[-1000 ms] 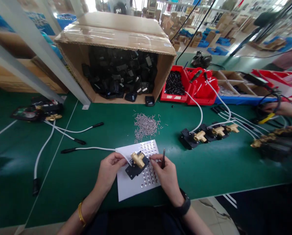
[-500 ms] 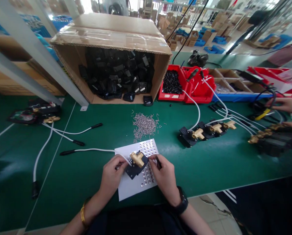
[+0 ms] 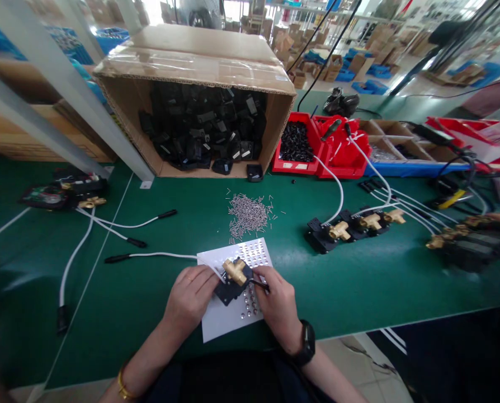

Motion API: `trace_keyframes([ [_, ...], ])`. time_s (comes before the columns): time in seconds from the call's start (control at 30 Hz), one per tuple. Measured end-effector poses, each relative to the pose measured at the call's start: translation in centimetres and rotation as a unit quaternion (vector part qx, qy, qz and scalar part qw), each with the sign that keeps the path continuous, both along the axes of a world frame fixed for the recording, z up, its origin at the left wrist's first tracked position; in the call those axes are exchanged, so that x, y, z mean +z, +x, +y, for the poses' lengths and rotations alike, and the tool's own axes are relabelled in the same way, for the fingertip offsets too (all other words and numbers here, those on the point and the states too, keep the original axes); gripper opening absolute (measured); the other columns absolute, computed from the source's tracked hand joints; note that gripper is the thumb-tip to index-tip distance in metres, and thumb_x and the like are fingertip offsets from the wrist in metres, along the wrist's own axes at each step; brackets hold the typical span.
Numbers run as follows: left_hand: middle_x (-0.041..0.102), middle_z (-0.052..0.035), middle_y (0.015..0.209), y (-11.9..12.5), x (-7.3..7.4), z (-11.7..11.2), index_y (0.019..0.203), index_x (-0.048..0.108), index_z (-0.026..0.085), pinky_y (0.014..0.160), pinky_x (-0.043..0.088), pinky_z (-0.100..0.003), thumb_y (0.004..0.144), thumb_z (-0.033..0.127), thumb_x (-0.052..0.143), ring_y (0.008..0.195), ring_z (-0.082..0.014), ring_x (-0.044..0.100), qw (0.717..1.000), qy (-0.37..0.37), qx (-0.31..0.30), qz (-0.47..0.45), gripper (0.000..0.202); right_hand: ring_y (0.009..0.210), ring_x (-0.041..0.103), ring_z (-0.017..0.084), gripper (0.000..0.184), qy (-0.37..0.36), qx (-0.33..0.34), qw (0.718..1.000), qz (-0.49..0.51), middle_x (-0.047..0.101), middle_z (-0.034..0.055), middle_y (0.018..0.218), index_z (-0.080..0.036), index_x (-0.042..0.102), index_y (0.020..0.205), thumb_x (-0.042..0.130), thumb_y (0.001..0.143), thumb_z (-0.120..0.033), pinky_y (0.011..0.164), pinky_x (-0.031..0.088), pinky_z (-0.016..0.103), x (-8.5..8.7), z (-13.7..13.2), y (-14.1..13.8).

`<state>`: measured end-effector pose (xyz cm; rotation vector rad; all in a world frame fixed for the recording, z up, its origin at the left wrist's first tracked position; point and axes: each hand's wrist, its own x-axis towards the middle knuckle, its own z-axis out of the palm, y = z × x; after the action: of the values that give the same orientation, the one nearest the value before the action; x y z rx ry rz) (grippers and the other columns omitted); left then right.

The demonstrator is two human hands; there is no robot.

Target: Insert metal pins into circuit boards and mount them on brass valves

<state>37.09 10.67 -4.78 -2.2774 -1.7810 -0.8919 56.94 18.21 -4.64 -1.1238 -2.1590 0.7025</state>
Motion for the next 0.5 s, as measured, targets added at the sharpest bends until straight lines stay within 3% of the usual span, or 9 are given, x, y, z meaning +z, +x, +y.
trace_keyframes([
  [0.13, 0.068, -0.0098, 0.100, 0.3, -0.6, -0.6, 0.101, 0.064, 0.014, 0.079, 0.047, -0.037, 0.089, 0.013, 0.038, 0.093, -0.0229, 0.061, 0.999, -0.020, 0.012, 0.034, 0.028, 0.097, 0.063, 0.019, 0.031, 0.095, 0.012, 0.995, -0.009, 0.066, 0.0103, 0.105, -0.017, 0.062, 0.106, 0.042, 0.085, -0.006, 0.083, 0.054, 0.032, -1.4, -1.0, 0.4],
  [0.27, 0.067, -0.0115, 0.102, 0.4, -0.5, -2.0, 0.105, 0.062, 0.010, 0.083, 0.047, -0.037, 0.087, 0.009, 0.035, 0.096, -0.0244, 0.059, 0.998, -0.042, 0.005, 0.054, 0.032, 0.105, 0.060, 0.020, 0.037, 0.068, 0.050, 0.996, -0.015, 0.061, 0.0109, 0.117, -0.017, 0.057, 0.119, 0.042, 0.085, -0.008, 0.086, 0.053, 0.033, -1.5, -1.2, 1.9],
  [0.33, 0.067, -0.0100, 0.102, -0.3, 0.7, -2.5, 0.107, 0.061, 0.012, 0.083, 0.047, -0.036, 0.087, 0.012, 0.039, 0.094, -0.0234, 0.060, 0.998, -0.047, 0.023, 0.027, 0.030, 0.100, 0.062, 0.020, 0.032, 0.013, 0.044, 0.999, -0.015, 0.064, 0.0092, 0.111, -0.018, 0.060, 0.114, 0.045, 0.086, -0.013, 0.085, 0.053, 0.032, -0.8, 0.0, 2.8],
  [0.4, 0.067, -0.0082, 0.098, -1.3, 2.8, -1.8, 0.106, 0.060, 0.014, 0.079, 0.048, -0.033, 0.087, 0.017, 0.045, 0.089, -0.0207, 0.060, 0.993, -0.045, 0.095, -0.050, 0.025, 0.090, 0.066, 0.021, 0.023, -0.028, -0.011, 0.999, -0.022, 0.069, 0.0083, 0.100, -0.017, 0.065, 0.102, 0.048, 0.086, -0.020, 0.080, 0.054, 0.033, 0.1, 2.4, 3.5],
  [0.5, 0.065, -0.0067, 0.090, -3.2, 6.7, 3.0, 0.096, 0.062, 0.015, 0.067, 0.048, -0.030, 0.088, 0.024, 0.047, 0.078, -0.0184, 0.060, 0.966, -0.063, 0.199, -0.151, 0.019, 0.077, 0.066, 0.025, 0.022, -0.039, -0.084, 0.994, -0.063, 0.070, 0.0093, 0.088, -0.014, 0.065, 0.098, 0.052, 0.084, -0.026, 0.072, 0.054, 0.038, 1.1, 7.2, 3.2],
])
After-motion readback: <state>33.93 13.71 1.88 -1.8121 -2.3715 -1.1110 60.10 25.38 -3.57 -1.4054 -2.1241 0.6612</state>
